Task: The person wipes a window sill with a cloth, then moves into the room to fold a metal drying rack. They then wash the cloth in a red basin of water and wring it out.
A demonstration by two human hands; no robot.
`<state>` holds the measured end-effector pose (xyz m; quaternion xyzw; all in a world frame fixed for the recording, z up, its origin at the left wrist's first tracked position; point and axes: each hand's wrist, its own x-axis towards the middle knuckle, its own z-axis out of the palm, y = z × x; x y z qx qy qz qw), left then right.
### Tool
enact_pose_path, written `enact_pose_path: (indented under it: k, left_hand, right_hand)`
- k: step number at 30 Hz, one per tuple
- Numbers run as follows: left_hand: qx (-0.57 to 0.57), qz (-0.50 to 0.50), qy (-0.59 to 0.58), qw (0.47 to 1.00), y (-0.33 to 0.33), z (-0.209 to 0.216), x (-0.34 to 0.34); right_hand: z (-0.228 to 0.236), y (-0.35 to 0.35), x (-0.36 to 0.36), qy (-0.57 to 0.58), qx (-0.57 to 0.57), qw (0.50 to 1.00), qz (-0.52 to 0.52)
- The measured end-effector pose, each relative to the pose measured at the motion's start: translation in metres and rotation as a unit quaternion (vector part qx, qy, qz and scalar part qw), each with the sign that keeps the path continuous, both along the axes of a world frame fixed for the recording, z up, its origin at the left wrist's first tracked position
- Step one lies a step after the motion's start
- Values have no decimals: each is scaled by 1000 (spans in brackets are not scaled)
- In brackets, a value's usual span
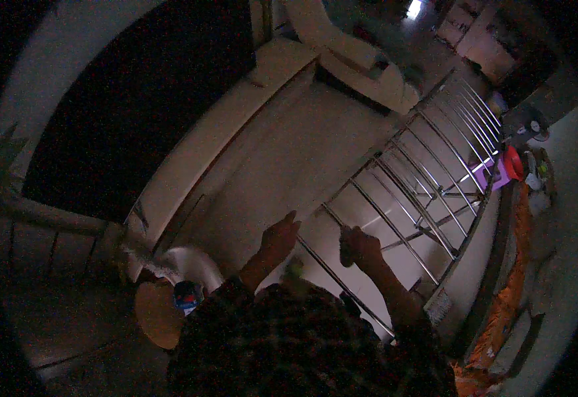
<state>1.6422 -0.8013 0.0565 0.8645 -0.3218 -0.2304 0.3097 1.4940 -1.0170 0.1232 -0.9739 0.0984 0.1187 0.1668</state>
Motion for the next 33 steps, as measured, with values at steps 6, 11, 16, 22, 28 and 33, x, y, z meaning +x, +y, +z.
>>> enact_pose_path:
  k: [6,11,16,22,28,33]
  left_hand:
    - [-32,65,128,989,10,3,-52]
    - [141,53,87,985,75,71,-134]
    - [105,-45,37,993,157,87,-172]
    - [86,-15,217,972,197,144,-215]
    - [-27,-104,169,980,199,134,-225]
    - [-63,-93,234,966,176,140,-227]
  right_hand:
    - [-3,33,20,-97,-70,989,85]
    - [1,105,-31,-73,-114,984,116]
    - [43,195,-112,-97,-107,986,82]
    - [75,207,-273,-120,-155,980,-20]
    - [93,137,-414,-25,-217,954,-207]
    - [119,114,-427,-57,-233,937,-253]
